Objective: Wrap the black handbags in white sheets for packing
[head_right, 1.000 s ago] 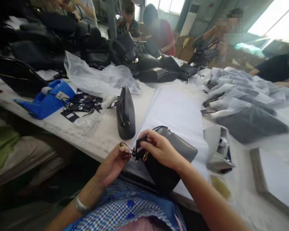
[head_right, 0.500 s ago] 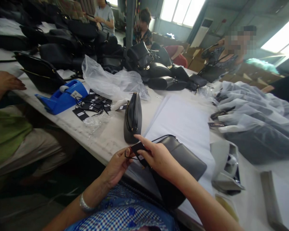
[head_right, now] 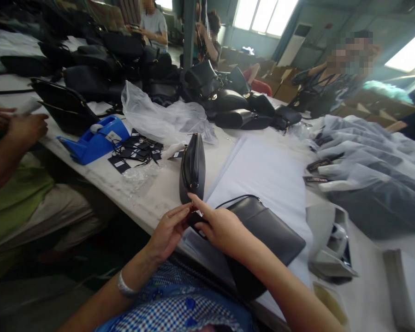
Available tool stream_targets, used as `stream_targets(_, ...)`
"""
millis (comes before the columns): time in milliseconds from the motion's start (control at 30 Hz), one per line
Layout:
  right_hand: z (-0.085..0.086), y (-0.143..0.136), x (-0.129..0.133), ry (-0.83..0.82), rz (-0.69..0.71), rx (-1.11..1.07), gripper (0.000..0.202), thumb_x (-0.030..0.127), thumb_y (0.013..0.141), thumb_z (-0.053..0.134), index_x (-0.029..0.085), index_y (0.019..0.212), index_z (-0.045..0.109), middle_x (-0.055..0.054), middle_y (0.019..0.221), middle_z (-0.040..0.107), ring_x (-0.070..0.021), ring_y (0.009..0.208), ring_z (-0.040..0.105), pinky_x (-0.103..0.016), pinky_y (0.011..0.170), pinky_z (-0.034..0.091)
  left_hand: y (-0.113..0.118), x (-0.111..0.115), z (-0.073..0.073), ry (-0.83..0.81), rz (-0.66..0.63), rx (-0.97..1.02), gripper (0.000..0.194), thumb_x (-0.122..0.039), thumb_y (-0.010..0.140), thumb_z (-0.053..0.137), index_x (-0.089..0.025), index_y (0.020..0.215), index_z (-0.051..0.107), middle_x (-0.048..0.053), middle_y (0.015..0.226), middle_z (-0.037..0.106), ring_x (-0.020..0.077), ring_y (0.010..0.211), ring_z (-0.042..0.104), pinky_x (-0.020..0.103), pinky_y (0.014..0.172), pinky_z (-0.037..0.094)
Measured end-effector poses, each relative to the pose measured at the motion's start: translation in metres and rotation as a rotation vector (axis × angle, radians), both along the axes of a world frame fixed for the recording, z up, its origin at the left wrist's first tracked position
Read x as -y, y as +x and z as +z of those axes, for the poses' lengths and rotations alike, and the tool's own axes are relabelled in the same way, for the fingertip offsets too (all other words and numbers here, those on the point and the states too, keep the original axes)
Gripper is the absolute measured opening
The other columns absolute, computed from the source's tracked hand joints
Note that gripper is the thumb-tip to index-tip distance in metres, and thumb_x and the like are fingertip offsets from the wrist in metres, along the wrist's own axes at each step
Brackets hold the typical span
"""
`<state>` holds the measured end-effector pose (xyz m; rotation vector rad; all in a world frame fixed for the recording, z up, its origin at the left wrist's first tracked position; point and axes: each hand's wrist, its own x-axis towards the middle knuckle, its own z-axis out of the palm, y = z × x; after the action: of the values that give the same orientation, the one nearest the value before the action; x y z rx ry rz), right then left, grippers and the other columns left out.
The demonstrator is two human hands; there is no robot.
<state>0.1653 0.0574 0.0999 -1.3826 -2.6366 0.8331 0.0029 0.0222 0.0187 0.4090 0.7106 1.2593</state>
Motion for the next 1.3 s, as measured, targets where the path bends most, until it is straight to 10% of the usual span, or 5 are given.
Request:
stream_targets(467, -0.001, 0.012, -0.006, 0.006, -0.061, -0.012, 0.072, 0.019, 0.091, 0.054, 0.026, 0.155, 0.023, 0.004, 0.063, 0.055, -0.0154, 0.055, 0.050, -0.024, 0.056, 0.030, 0.019, -0.003, -0.018, -0.074, -0.018, -0.043, 0.036, -0.041, 0.074, 0.082, -0.014, 0.099, 0.077, -0.001, 0.061, 0.061, 0.0028, 0.054, 0.050, 0.011, 0.050, 0.039)
stream_targets(833, -0.001, 0.005, -0.006, -0.047, 0.041, 0.083, 0.074, 0.018, 0.090, 0.056, 0.027, 0.156, 0.022, -0.005, 0.085, 0.073, -0.0231, 0.075, 0.068, -0.027, 0.065, 0.043, 0.005, -0.010, 0.002, 0.237, -0.135, -0.585, 0.035, -0.039, 0.077, 0.076, -0.016, 0.104, 0.076, 0.008, 0.093, 0.075, 0.0120, 0.053, 0.061, 0.021, 0.045, 0.048)
stream_targets(1033, -0.008, 0.020, 0.001, -0.147, -0.104, -0.256, 0.074, 0.022, 0.092, 0.054, 0.031, 0.156, 0.017, -0.005, 0.126, 0.067, -0.0217, 0.107, 0.066, -0.035, 0.092, 0.051, -0.008, -0.007, 0.007, 0.049, 0.003, -0.668, 0.036, -0.035, 0.075, 0.079, -0.017, 0.106, 0.073, 0.008, 0.094, 0.076, 0.0204, 0.070, 0.074, 0.019, 0.047, 0.047)
stream_targets(1300, -0.010, 0.070, 0.009, 0.218, -0.392, -0.110, 0.036, 0.038, 0.096, 0.050, 0.025, 0.128, 0.062, -0.005, 0.105, 0.074, -0.0249, 0.098, 0.069, -0.040, 0.091, 0.053, -0.035, 0.023, 0.015, 0.029, 0.214, -0.858, 0.029, -0.036, 0.072, 0.081, -0.018, 0.094, 0.074, 0.003, 0.085, 0.075, 0.0143, 0.062, 0.069, 0.022, 0.062, 0.055)
